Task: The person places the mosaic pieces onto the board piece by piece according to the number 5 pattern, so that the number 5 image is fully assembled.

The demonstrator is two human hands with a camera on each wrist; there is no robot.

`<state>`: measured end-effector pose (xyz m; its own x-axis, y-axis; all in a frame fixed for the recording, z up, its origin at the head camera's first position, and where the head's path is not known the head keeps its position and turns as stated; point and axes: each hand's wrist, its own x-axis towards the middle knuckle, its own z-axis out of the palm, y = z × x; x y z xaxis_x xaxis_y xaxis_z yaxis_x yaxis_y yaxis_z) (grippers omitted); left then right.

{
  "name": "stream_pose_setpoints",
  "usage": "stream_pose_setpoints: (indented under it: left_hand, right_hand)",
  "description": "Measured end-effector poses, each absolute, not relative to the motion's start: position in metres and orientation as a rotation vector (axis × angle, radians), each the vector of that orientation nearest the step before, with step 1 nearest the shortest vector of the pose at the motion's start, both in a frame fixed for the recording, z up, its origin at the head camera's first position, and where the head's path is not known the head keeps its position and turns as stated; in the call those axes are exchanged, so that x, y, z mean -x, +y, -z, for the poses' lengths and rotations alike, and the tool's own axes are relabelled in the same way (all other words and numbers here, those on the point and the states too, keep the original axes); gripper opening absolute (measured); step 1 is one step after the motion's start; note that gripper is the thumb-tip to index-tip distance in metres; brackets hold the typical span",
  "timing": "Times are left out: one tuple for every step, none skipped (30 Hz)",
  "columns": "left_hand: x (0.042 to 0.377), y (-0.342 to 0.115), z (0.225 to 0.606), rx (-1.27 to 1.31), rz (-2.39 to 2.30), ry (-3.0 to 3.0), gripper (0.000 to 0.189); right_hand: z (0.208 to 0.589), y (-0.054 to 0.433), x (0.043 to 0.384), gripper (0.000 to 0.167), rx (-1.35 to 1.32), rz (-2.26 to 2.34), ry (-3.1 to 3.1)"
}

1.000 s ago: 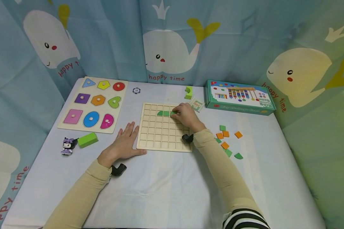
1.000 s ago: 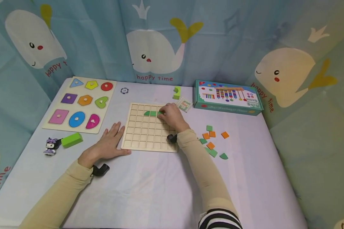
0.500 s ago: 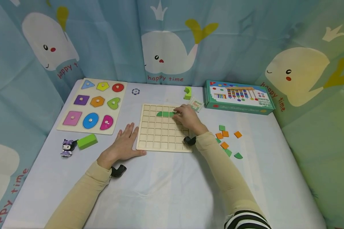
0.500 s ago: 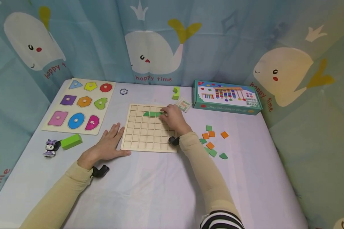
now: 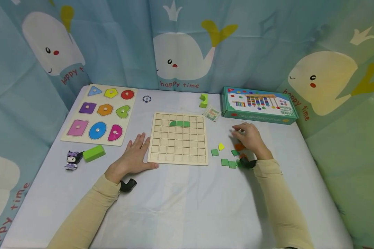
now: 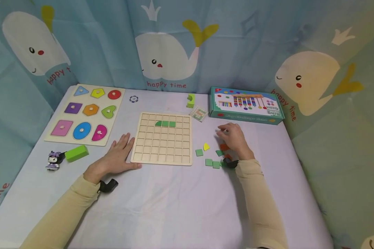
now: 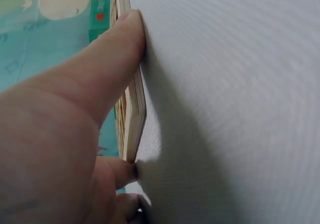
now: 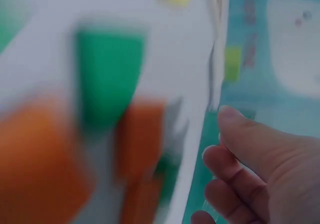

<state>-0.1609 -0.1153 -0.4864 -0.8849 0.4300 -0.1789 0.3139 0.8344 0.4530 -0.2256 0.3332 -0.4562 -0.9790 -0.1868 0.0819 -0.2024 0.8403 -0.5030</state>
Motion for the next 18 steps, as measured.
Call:
stream_pose_setpoints:
  left_hand:
    - [0.161, -0.115, 0.487, -0.569, -0.614, 2.742, 0.110]
    - [0.161, -0.115, 0.487, -0.567, -0.613, 2.741, 0.110]
    - [0.161, -0.115, 0.487, -0.566, -0.613, 2.741, 0.110]
    - [0.161, -0.116, 0.487, -0.567, -0.616, 2.744, 0.110]
    - [0.161, -0.117, 0.487, -0.570, -0.619, 2.747, 0.110]
    - [0.161, -0.117, 0.487, -0.571, -0.620, 2.750, 0.110]
    - [0.160, -0.117, 0.487, -0.573, -0.618, 2.753, 0.110]
    - [0.160, -0.117, 0.487, -0.573, -0.611, 2.754, 0.110]
    - [0.161, -0.117, 0.486, -0.575, -0.613, 2.756, 0.109]
    - [0.161, -0.118, 0.486, -0.578, -0.615, 2.758, 0.109]
    - [0.161, -0.118, 0.486, -0.580, -0.614, 2.758, 0.109]
    - [0.161, -0.117, 0.486, -0.581, -0.613, 2.758, 0.109]
    - [0.161, -0.117, 0.486, -0.582, -0.609, 2.758, 0.109]
    - [0.161, -0.117, 0.486, -0.582, -0.609, 2.756, 0.109]
    - [0.161, -0.117, 0.486, -0.586, -0.612, 2.757, 0.109]
    - [0.161, -0.117, 0.486, -0.587, -0.608, 2.757, 0.110]
    - [0.161, -0.117, 0.486, -0.587, -0.602, 2.757, 0.110]
    - [0.161, -0.117, 0.486, -0.588, -0.595, 2.757, 0.110]
  right_hand:
    - [0.457, 0.341, 0.223, 0.027, -0.267, -0.815, -3.003]
    - [0.457, 0.347, 0.221, 0.027, -0.231, -0.802, -3.019]
    - [0.458, 0.352, 0.218, 0.027, -0.204, -0.793, -3.033]
    - [0.459, 0.357, 0.216, 0.027, -0.179, -0.787, -3.048]
    - [0.459, 0.360, 0.215, 0.027, -0.166, -0.780, -3.058]
    - [0.460, 0.363, 0.214, 0.028, -0.161, -0.772, -3.069]
    - [0.460, 0.365, 0.213, 0.028, -0.165, -0.767, -3.079]
    - [0.461, 0.367, 0.211, 0.028, -0.177, -0.764, -3.087]
    - [0.461, 0.369, 0.211, 0.029, -0.182, -0.763, -3.097]
    - [0.461, 0.370, 0.210, 0.030, -0.188, -0.759, -3.107]
    - [0.461, 0.370, 0.210, 0.031, -0.200, -0.755, -3.115]
    - [0.461, 0.370, 0.210, 0.033, -0.207, -0.752, -3.124]
    - [0.461, 0.370, 0.210, 0.033, -0.210, -0.750, -3.132]
    - [0.460, 0.369, 0.211, 0.033, -0.212, -0.742, -3.141]
    - [0.460, 0.368, 0.211, 0.034, -0.209, -0.734, -3.150]
    - [0.459, 0.367, 0.211, 0.034, -0.206, -0.727, -3.160]
    - [0.459, 0.366, 0.211, 0.033, -0.199, -0.714, -3.171]
    - [0.458, 0.365, 0.212, 0.033, -0.194, -0.701, -3.179]
